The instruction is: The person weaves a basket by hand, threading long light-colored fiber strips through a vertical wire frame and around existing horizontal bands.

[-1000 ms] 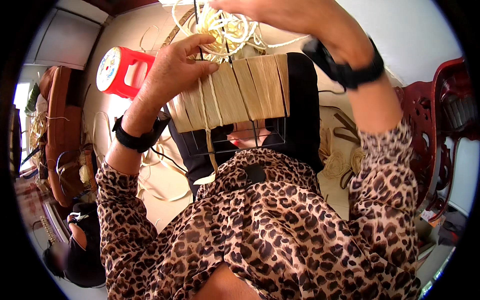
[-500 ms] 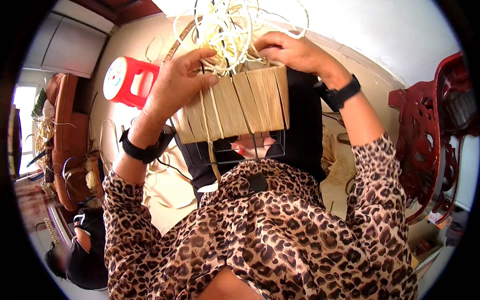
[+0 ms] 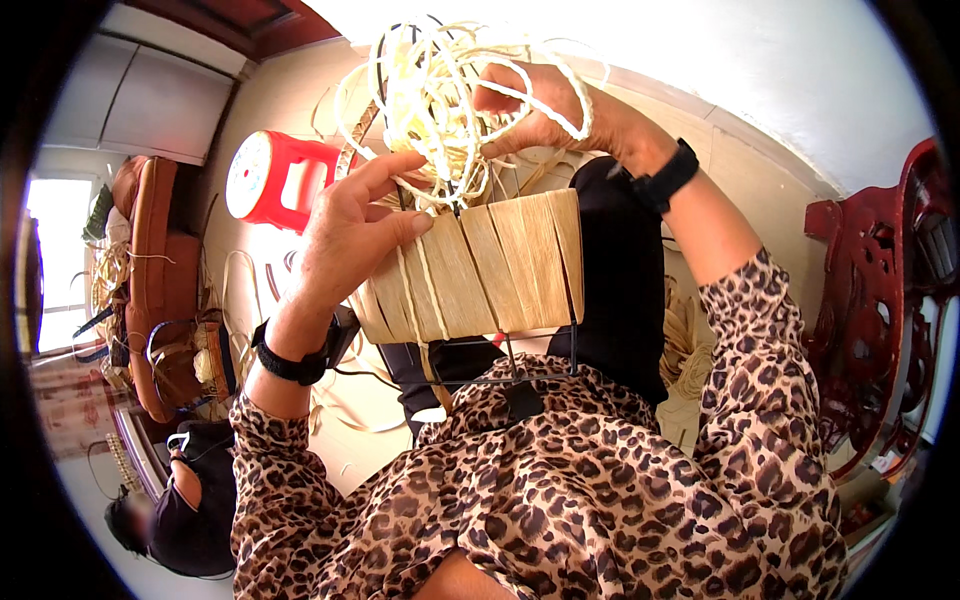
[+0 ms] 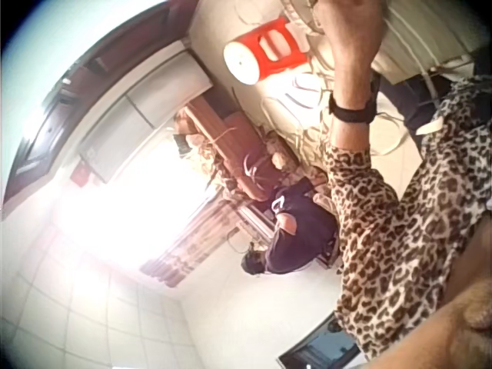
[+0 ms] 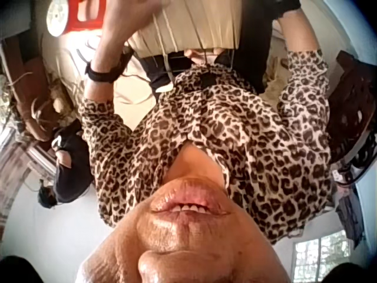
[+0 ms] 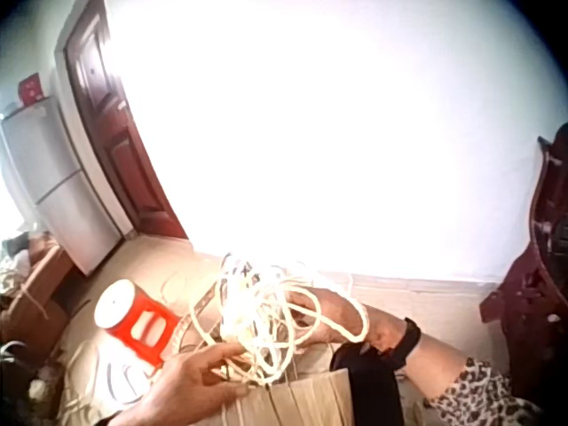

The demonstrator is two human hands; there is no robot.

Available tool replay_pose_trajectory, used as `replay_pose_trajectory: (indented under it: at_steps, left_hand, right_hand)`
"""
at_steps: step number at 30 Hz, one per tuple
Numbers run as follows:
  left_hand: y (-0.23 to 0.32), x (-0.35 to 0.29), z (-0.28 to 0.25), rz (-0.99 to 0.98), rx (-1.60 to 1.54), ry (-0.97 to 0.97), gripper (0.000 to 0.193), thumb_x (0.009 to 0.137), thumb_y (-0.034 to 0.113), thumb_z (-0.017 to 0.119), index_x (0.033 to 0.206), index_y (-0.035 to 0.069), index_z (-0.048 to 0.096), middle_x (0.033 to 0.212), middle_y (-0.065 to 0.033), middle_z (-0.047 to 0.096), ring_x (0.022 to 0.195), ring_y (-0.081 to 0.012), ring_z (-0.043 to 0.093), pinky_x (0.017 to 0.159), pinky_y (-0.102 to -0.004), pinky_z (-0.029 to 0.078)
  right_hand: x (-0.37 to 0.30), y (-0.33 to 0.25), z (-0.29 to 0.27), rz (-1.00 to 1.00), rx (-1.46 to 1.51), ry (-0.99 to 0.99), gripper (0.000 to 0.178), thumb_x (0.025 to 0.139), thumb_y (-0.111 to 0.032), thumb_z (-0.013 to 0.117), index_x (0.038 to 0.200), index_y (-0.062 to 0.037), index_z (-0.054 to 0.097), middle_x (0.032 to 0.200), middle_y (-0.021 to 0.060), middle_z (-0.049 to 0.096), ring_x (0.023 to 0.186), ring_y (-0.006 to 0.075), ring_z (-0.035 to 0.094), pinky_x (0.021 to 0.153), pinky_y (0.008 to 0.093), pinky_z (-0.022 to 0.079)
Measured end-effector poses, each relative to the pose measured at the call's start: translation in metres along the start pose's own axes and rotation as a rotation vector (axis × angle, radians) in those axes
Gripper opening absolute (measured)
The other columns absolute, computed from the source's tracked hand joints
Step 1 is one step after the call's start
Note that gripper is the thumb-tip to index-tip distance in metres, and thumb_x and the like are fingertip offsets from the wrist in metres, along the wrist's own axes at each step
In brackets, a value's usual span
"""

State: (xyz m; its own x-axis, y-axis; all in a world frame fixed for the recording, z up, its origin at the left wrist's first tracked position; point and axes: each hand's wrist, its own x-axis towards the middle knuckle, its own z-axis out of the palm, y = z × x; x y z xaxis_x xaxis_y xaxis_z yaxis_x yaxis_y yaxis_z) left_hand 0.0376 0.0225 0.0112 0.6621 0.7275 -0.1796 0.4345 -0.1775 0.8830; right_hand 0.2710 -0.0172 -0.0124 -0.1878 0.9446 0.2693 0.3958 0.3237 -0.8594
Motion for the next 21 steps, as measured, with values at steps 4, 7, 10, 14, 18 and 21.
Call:
replay_pose_trajectory:
  at_steps: [4, 7, 10, 14, 18, 21]
  left_hand:
    - [0.007, -0.01, -0.004, 0.012, -0.01, 0.002, 0.048, 0.067, 0.01, 0.071, 0.112, 0.008, 0.056, 0.095, -0.0106, 0.063, 0.071, -0.0146, 0.062, 0.064, -0.0276, 0.049]
    - [0.006, -0.01, -0.004, -0.004, -0.013, -0.027, 0.048, 0.066, 0.01, 0.071, 0.112, 0.007, 0.055, 0.097, -0.0104, 0.062, 0.072, -0.0148, 0.062, 0.065, -0.0275, 0.05]
    - [0.009, -0.008, -0.004, 0.116, -0.029, -0.022, 0.046, 0.068, 0.01, 0.07, 0.112, 0.006, 0.055, 0.098, -0.0108, 0.062, 0.073, -0.0143, 0.062, 0.067, -0.0279, 0.051]
    - [0.007, -0.01, -0.008, 0.091, 0.013, -0.024, 0.045, 0.069, 0.011, 0.069, 0.111, 0.006, 0.056, 0.094, -0.0106, 0.064, 0.073, -0.0125, 0.063, 0.064, -0.0255, 0.05]
    - [0.003, -0.005, -0.007, 0.166, 0.048, -0.009, 0.044, 0.069, 0.013, 0.071, 0.111, 0.008, 0.057, 0.09, -0.0092, 0.065, 0.071, -0.0123, 0.063, 0.063, -0.0261, 0.05]
    - [0.01, -0.007, -0.009, 0.088, 0.116, -0.085, 0.042, 0.077, 0.003, 0.063, 0.116, 0.003, 0.049, 0.105, -0.0059, 0.06, 0.086, -0.0104, 0.06, 0.073, -0.0203, 0.048]
  right_hand:
    - [-0.016, -0.01, -0.012, 0.278, -0.006, -0.023, 0.017, 0.074, -0.015, 0.066, 0.082, -0.0026, 0.059, 0.064, -0.0008, 0.054, 0.066, 0.01, 0.052, 0.062, 0.023, 0.041]
    - [-0.017, -0.02, 0.003, 0.427, 0.12, -0.33, 0.022, 0.076, -0.017, 0.065, 0.093, -0.0031, 0.062, 0.065, 0.0003, 0.056, 0.07, 0.0107, 0.055, 0.066, 0.0235, 0.043]
    - [-0.012, -0.003, 0.014, 0.185, 0.05, -0.205, 0.036, 0.077, -0.022, 0.066, 0.107, -0.004, 0.058, 0.089, 0.0027, 0.058, 0.085, 0.0123, 0.055, 0.079, 0.0265, 0.046]
    - [-0.002, 0.004, 0.03, 0.135, 0.275, -0.099, 0.039, 0.075, -0.025, 0.068, 0.107, -0.0063, 0.058, 0.104, 0.0067, 0.055, 0.093, 0.0144, 0.054, 0.082, 0.0263, 0.046]
    - [0.008, 0.053, 0.03, 0.068, -0.065, -0.23, 0.045, 0.072, -0.027, 0.071, 0.111, -0.0086, 0.056, 0.111, 0.0079, 0.054, 0.099, 0.0161, 0.052, 0.086, 0.029, 0.044]
    - [0.015, 0.051, 0.036, 0.017, -0.237, -0.301, 0.049, 0.071, -0.027, 0.072, 0.113, -0.0097, 0.055, 0.115, 0.0085, 0.053, 0.102, 0.0169, 0.051, 0.087, 0.0303, 0.043]
